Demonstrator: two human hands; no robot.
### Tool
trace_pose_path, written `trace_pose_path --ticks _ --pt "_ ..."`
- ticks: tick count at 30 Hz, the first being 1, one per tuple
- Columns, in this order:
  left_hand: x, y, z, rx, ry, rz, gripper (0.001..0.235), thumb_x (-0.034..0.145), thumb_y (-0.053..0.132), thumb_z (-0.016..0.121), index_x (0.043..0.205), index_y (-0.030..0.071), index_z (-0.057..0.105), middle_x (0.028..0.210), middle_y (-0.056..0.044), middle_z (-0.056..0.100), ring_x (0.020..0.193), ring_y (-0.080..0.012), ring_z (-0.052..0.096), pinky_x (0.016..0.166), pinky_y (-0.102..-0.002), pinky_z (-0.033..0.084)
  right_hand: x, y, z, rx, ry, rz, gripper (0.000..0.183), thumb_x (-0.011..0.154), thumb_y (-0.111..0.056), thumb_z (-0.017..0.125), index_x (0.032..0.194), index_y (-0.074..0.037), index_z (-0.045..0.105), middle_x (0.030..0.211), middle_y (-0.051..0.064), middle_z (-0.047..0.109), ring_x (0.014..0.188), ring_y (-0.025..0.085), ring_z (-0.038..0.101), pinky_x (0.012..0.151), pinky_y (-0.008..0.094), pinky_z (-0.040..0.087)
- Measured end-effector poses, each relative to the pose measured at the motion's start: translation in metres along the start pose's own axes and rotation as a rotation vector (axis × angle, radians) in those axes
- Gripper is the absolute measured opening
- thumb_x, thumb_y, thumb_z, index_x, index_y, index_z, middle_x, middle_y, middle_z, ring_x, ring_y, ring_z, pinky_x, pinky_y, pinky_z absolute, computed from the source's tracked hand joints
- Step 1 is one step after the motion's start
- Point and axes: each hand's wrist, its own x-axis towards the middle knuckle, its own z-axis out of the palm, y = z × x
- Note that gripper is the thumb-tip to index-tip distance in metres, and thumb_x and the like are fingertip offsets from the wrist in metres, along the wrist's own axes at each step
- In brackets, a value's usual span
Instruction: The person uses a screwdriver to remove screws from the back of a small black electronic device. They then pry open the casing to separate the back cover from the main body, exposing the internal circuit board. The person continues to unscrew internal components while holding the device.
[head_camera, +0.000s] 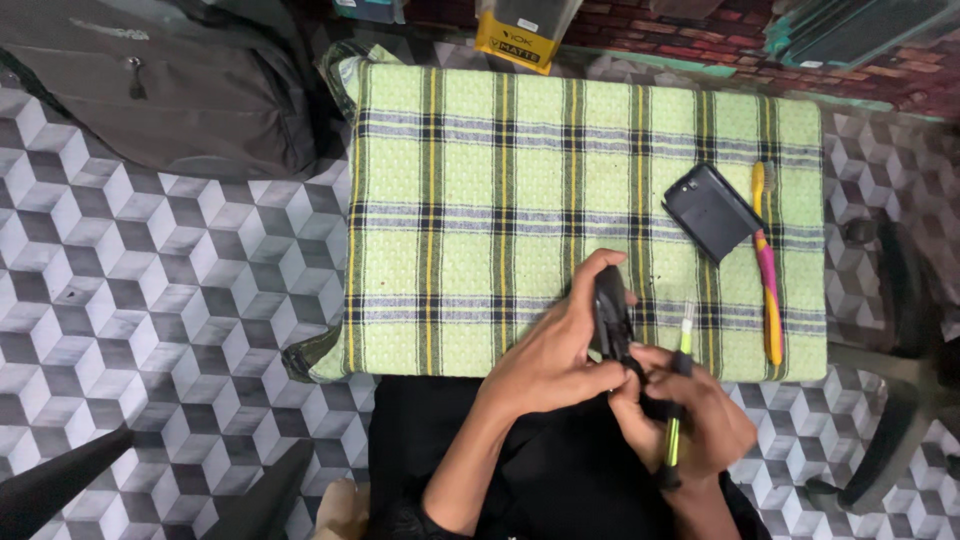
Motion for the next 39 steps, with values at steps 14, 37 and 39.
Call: trace_pose_path --ticks 14,37,39 --pt "-0.007 0.012 -0.002 0.112 0.105 0.104 0.103 0.07 0.02 0.079 0.158 0.014 0.028 0.143 -0.022 0.06 0.126 -0.0417 0.066 0.103 -0.049 0.055 0.047 -0.002 0.002 0.275 -0.184 0.263 0.048 0.076 0.002 0.082 0.114 -0.002 0.053 0.126 0.021 0.07 0.12 0.022 0.067 0.106 0.034 0.052" --pt "-0.017 0.017 0.003 0.165 0.31 0.022 0.093 0.059 0.02 0.085 0.143 0.01 0.044 0.124 -0.019 0.064 0.116 -0.0376 0.065 0.102 -0.045 0.053 0.01 -0.022 -0.005 0.234 -0.008 -0.241 0.057 0.112 -0.039 0.036 0.074 -0.002 0.057 0.067 0.008 0.058 0.056 0.018 0.053 0.051 0.032 0.038" --pt "-0.017 0.019 0.003 0.168 0.32 0.026 0.091 0.06 0.019 0.084 0.142 0.01 0.045 0.12 -0.018 0.064 0.112 -0.0368 0.066 0.1 -0.044 0.054 0.009 -0.021 -0.003 0.203 -0.067 -0.215 0.055 0.112 -0.038 0.036 0.074 -0.003 0.056 0.065 0.007 0.055 0.057 0.02 0.052 0.051 0.033 0.037"
